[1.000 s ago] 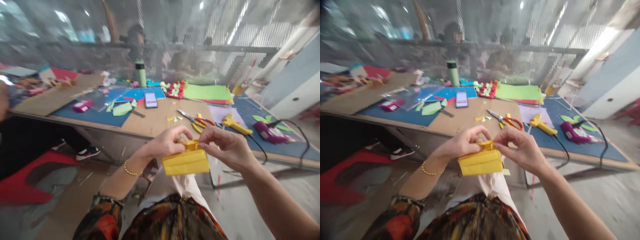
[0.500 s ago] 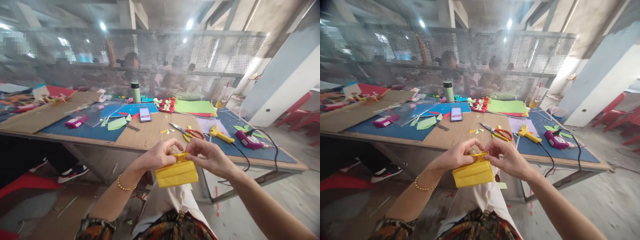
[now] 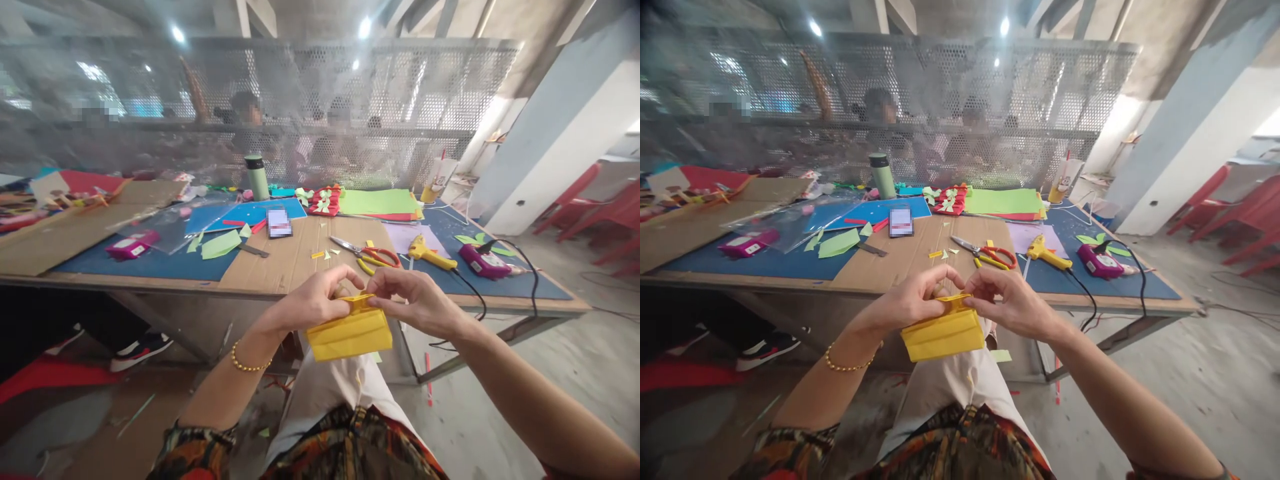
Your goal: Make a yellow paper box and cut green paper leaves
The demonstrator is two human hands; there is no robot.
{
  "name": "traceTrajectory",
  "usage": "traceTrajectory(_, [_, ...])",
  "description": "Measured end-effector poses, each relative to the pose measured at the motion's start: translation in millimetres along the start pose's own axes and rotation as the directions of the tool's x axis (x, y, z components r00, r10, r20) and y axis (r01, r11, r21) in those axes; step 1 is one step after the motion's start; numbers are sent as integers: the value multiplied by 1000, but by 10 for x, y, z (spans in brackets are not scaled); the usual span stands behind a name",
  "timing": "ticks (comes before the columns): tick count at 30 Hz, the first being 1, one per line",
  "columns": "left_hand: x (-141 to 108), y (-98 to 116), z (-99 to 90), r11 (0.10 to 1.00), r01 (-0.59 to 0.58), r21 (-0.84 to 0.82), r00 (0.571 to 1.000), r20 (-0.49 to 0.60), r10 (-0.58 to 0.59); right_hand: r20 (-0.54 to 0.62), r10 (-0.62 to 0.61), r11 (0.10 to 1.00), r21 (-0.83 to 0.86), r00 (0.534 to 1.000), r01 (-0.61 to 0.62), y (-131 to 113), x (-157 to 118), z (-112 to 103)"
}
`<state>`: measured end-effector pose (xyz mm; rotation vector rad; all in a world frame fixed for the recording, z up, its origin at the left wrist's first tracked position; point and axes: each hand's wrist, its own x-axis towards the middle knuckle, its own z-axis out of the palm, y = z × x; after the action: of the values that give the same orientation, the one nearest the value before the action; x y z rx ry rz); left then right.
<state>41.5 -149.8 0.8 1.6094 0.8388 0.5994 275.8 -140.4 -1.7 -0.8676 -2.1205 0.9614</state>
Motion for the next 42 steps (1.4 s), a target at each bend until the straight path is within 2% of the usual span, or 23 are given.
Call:
traceTrajectory(3, [36, 60, 6, 999, -17, 44, 999, 29, 15, -9, 18, 1000, -15, 1000, -18, -19, -30, -75])
traceTrajectory(6, [76, 144, 21, 990, -65, 122, 998, -7, 67, -52, 0, 999, -39, 999, -2, -24, -63, -156])
traceTrajectory(15, [90, 333, 80, 948, -115, 295, 989, -51, 136, -46, 3, 1000, 23, 999, -1, -111, -161, -234])
traceTrajectory(31, [96, 330, 56, 927, -121, 355, 991, -12, 134, -12, -53, 996, -76, 998, 52, -156, -143, -218])
traceTrajectory(42, [144, 336, 43, 923, -121, 365, 992, 4, 128, 47, 25, 987, -163, 999, -17, -190, -141, -264])
